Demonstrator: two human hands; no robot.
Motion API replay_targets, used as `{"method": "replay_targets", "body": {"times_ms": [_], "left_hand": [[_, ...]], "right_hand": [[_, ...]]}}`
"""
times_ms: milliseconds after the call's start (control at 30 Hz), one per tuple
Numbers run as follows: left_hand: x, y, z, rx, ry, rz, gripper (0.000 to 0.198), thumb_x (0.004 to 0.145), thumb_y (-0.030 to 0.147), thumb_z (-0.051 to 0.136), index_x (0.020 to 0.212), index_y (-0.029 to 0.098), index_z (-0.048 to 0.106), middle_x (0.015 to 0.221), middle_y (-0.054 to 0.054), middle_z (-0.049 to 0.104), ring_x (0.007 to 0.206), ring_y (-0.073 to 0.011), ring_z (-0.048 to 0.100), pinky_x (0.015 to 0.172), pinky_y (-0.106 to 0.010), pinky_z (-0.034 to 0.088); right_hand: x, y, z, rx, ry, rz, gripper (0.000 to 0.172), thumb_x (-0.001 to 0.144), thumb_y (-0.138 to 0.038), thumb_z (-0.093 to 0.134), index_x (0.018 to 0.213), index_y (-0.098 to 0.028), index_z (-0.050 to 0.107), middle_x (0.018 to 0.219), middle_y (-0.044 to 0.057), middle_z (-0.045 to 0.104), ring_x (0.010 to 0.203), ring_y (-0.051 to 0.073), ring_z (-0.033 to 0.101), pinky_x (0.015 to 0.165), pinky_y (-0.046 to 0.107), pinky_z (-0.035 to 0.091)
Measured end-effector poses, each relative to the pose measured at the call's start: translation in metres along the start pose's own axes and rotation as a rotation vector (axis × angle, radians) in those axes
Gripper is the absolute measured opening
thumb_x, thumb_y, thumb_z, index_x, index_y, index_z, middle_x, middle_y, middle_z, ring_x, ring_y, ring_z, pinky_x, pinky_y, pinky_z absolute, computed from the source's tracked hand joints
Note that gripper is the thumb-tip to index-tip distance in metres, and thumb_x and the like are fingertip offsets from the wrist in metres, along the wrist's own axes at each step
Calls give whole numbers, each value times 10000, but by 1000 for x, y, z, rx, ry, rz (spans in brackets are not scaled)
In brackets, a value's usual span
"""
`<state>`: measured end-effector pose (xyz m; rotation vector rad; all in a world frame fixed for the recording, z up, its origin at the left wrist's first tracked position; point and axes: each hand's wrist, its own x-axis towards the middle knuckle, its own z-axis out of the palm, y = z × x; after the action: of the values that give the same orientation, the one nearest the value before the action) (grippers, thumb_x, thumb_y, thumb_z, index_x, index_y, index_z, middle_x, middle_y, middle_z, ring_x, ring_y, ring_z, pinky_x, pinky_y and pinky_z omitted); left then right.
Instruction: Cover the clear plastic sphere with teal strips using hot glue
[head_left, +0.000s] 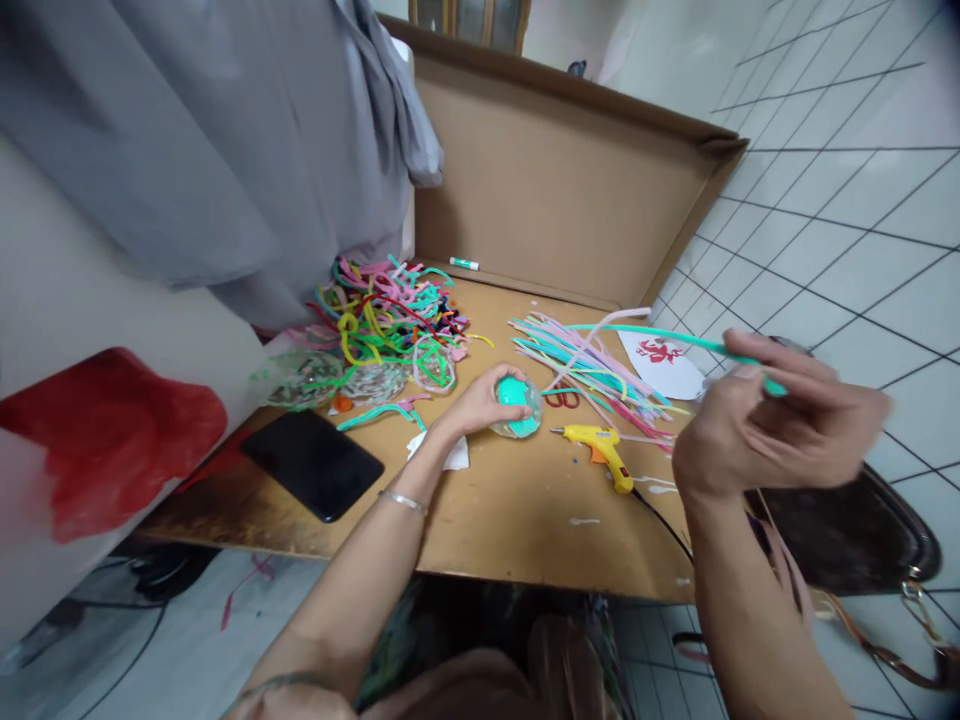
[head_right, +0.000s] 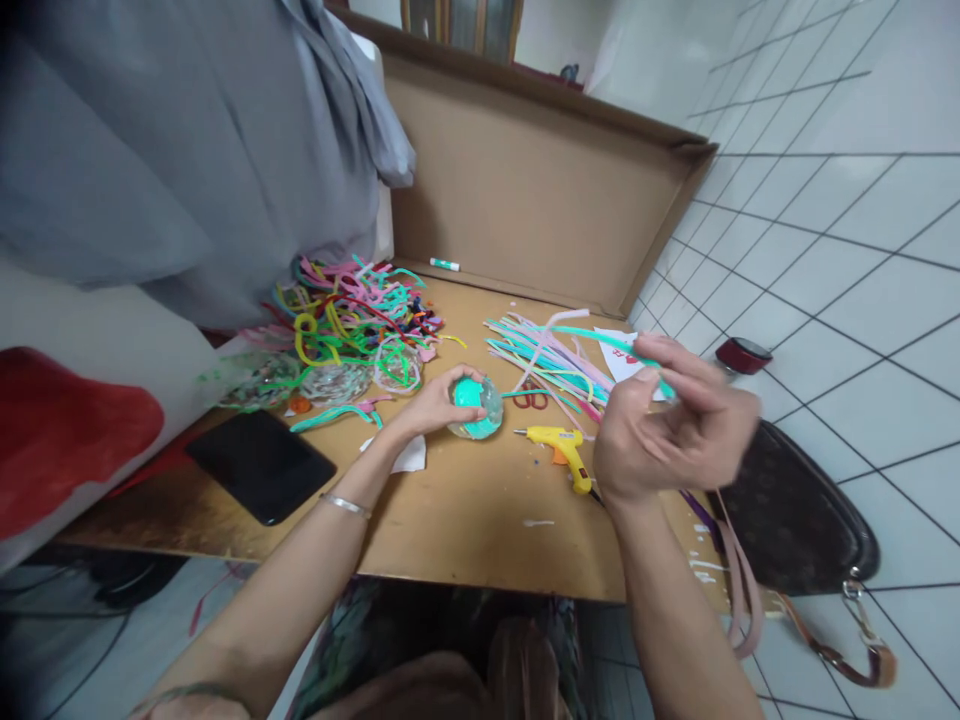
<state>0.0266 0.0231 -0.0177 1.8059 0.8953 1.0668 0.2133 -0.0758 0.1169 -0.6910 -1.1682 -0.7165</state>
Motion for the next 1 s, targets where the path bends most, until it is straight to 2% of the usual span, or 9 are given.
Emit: {"method": "replay_targets", "body": {"times_ms": [167,233,333,433,567,667,733,867,1000], "left_hand": [[2,-4,0,7,5,5,492,602,312,753,1028,170,552,1051,-29,615,952,-176,573,828,-272,468],[2,-4,0,-5,7,14,496,602,322,754,1029,170,551,1056,-29,612,948,-172,573,835,-270,466],[1,-3,0,-10,3,3,515,605,343,753,1041,169,542,1070,-26,605,910,-157,574,821,-262,470],[0,-3,0,24,9,-17,520,606,350,747,1048,173,538,1078,-22,603,910,-157,568,819,-261,472],[0,-5,-1,31,-14,17,500,626,336,732,1058,180,538,1115,-22,598,953,-164,568,839,-260,467],[0,-6,-2,34,-22,20,495,635,334,731,1063,178,538,1141,-28,595,957,-162,572,841,-258,465],[0,-5,-2,41,-27,16,494,635,337,732,1062,176,540,1146,-32,597,960,-164,575,847,-262,464],[0,0,-1,45,-14,6,500,614,328,739,1047,167,547,1123,-36,608,978,-177,574,871,-280,459],[-1,6,0,23,7,-18,498,598,321,742,1027,163,544,1092,-36,611,980,-183,568,869,-288,459]], "right_hand": [[5,1,6,-64,62,-14,125,845,-239,525,802,-258,409,832,-19,516,747,156,664,691,363,544],[-1,20,15,-69,-51,4,101,851,-254,507,826,-248,410,843,-13,545,752,146,644,661,327,534],[-6,41,24,-158,-319,214,43,889,-245,420,863,-228,450,841,15,584,763,145,624,683,313,509],[-2,31,17,-278,-511,189,126,904,-284,398,910,-218,506,853,38,586,796,165,613,730,330,480],[-19,-18,-13,-522,-974,189,189,882,-315,422,898,-214,581,715,44,601,692,195,602,634,312,443],[-68,-40,-35,-751,-1467,311,279,839,-420,490,800,-175,618,658,97,618,614,237,604,554,321,419],[-102,-40,-43,-767,-1730,401,265,856,-344,463,806,-149,636,728,135,660,663,249,635,573,321,430],[-128,-26,-47,-862,-1837,497,250,864,-203,405,891,-135,644,845,151,690,749,229,661,627,298,444],[-85,-27,-40,-1010,-1716,440,251,855,-246,433,958,-143,637,811,143,694,725,243,665,604,296,435]]}}
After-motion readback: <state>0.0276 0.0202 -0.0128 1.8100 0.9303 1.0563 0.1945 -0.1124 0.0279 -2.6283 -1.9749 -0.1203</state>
